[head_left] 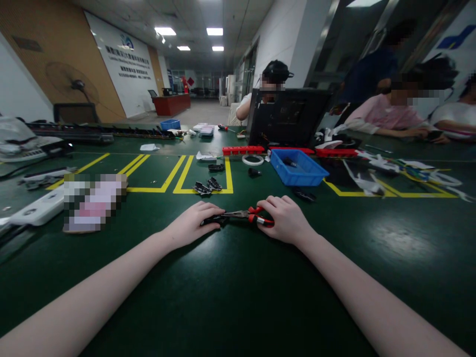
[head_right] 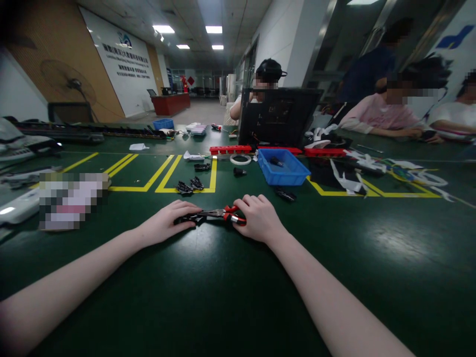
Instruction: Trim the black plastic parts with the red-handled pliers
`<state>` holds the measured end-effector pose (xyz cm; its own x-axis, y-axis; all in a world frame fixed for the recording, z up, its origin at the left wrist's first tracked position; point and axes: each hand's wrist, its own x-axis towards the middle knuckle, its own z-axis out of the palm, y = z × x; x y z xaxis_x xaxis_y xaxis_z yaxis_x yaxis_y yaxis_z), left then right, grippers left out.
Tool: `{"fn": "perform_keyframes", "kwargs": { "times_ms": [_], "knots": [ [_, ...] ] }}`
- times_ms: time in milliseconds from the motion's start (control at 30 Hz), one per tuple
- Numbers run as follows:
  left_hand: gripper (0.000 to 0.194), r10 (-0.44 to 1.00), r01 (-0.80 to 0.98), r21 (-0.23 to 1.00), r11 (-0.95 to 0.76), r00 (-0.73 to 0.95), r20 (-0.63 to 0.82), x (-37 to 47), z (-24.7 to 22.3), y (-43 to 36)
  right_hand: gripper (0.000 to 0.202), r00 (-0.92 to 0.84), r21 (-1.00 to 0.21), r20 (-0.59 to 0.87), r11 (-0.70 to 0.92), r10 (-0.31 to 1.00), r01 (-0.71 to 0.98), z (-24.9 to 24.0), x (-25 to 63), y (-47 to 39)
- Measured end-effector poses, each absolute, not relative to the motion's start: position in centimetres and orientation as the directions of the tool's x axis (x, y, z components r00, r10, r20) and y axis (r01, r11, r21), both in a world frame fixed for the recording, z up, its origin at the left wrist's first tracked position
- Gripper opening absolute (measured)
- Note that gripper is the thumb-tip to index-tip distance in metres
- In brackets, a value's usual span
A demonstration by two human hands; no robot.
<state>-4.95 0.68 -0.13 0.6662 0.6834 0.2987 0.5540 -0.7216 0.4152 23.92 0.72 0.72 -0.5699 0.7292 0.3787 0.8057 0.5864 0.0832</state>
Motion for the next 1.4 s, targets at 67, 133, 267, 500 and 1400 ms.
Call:
{"fn": "perform_keyframes", "kwargs": {
  "times_ms": [67,133,267,500,1400],
  "knots": [
    [0.034,0.69,0.56,0.417,-0.716,0.661,0.296,-4.97,-0.23,0.68,0.033,-0.565,0.069,0.373,0.586,0.735,0.808,0.75,23.94,0.72],
    [0.035,0.694,0.564,0.419,-0.712,0.656,0.297,-5.01,-0.41,0.71,0.033,-0.56,0.052,0.364,0.585,0.744,0.81,0.8,23.93,0.71],
    [0.036,0.702,0.572,0.419,-0.705,0.643,0.304,-5.07,-0.67,0.73,0.031,-0.545,0.013,0.351,0.578,0.761,0.816,0.86,23.86,0.66],
    [0.026,0.719,0.561,0.457,-0.69,0.6,0.349,-5.09,-0.48,0.62,0.029,-0.519,-0.058,0.334,0.567,0.787,0.822,0.73,23.72,0.64],
    [0.018,0.73,0.514,0.526,-0.677,0.56,0.392,-5.15,-0.71,0.82,0.032,-0.538,-0.004,0.412,0.592,0.735,0.806,0.61,23.98,0.86]
  ]
}}
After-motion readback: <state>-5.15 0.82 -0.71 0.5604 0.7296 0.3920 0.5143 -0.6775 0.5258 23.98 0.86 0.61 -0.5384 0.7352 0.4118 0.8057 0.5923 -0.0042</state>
